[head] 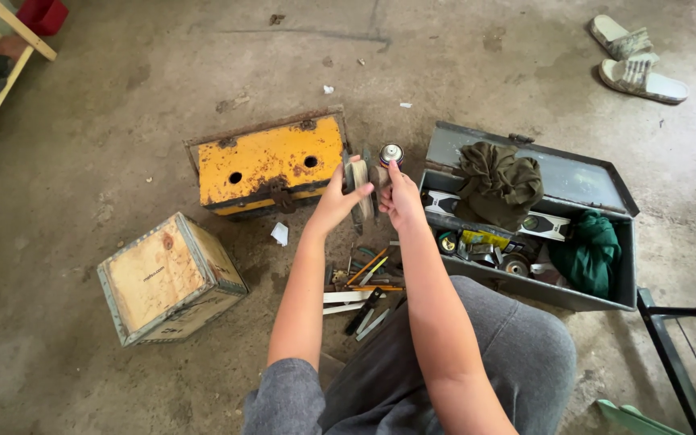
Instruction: Organizing tools and wiping down a spirit level inside a toolbox.
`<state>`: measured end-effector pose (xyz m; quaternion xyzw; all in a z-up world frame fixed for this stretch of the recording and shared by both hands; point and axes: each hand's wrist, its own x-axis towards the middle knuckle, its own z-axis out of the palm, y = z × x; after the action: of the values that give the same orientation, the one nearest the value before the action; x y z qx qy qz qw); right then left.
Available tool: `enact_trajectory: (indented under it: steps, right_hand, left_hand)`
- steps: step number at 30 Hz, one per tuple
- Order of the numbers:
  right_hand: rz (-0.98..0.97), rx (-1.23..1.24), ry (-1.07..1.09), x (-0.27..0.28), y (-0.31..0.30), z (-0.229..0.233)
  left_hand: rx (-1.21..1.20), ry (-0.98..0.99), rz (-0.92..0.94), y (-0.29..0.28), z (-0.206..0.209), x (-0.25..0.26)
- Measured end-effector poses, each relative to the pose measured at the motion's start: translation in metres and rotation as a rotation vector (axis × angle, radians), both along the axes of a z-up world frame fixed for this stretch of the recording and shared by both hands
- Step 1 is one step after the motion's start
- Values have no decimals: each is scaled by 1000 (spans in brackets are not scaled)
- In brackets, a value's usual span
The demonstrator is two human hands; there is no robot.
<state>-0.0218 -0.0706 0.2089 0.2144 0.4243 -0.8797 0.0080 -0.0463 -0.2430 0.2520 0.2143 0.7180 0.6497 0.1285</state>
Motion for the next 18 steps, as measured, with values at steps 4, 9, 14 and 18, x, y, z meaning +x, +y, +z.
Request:
enact_trajectory:
  steps: [4,9,14,18]
  right_hand:
    - [-5,-6,-7,0,-1,1]
    - [-2,47,-27,13,-4,27]
    - [-22,131,-33,15,-4,29]
    - [-67,226,-62,15,-5,38]
  left_hand:
    - [28,98,-3,2,-13,-2]
    - [14,87,48,1,-15,-1]
    - [-40,-11,-3,-3,-14,-2]
    - [7,-124,-13,-1,-21,3]
